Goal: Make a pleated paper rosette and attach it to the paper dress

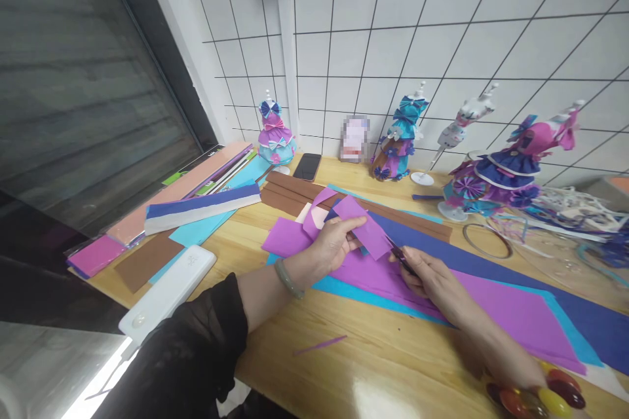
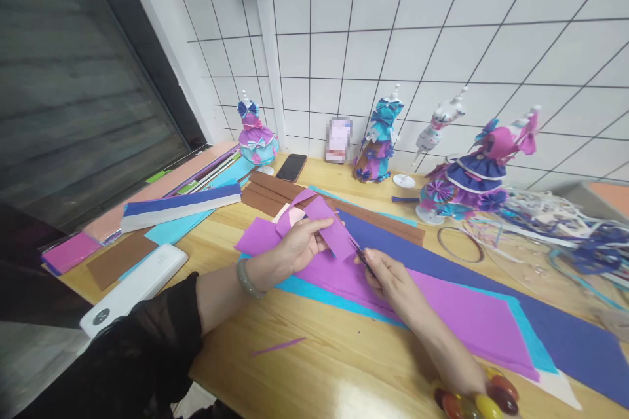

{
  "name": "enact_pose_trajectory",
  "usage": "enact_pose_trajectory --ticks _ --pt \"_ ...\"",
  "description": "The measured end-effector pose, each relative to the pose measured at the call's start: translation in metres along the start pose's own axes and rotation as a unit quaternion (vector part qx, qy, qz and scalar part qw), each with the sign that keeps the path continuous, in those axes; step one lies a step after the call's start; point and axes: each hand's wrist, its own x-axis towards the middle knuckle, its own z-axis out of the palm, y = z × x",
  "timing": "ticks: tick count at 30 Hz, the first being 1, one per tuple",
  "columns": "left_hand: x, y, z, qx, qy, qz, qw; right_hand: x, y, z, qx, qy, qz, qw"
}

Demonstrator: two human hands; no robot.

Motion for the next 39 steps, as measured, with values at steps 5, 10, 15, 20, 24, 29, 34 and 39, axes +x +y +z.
enact_pose_trajectory --ticks 5,10,15,20,24,29,34,39 --pt "-0.0007 0.0005 -0.0001 0.013 -0.005 -0.005 1.000 0.0001 0.0007 -0.0002 -0.003 0.002 -0.002 1.000" --pt "-0.0002 -0.0006 -0.0008 0.017 -0.004 -0.010 1.000 0.0003 -0.0003 0.0004 -0.006 0.007 -0.004 1.000" --pt "-0.0001 -0.0003 -0.0008 0.020 0.000 -0.015 1.000 0.0005 -0.0003 0.0003 -0.014 0.005 -0.009 1.000" --pt "0.0003 -0.0002 -0.0018 0.021 0.000 -0.018 1.000 0.0002 -0.0012 0.0008 -0.023 0.012 -0.017 1.000" --pt "0.0009 -0.0011 -0.0027 0.020 0.005 -0.020 1.000 0.0004 -0.0024 0.0012 -0.024 0.019 -0.017 0.999" --pt "0.0002 -0.0008 -0.0018 0.021 -0.002 -0.018 1.000 0.0006 -0.0025 0.0014 -0.023 0.022 -0.016 0.999" --pt "-0.0006 -0.0002 -0.0003 0.018 -0.008 -0.013 1.000 0.0000 -0.0033 0.0013 -0.021 0.018 -0.015 1.000" --pt "-0.0011 -0.0001 -0.0002 0.022 -0.005 -0.011 1.000 -0.0011 -0.0058 0.0017 -0.032 0.016 -0.022 0.999"
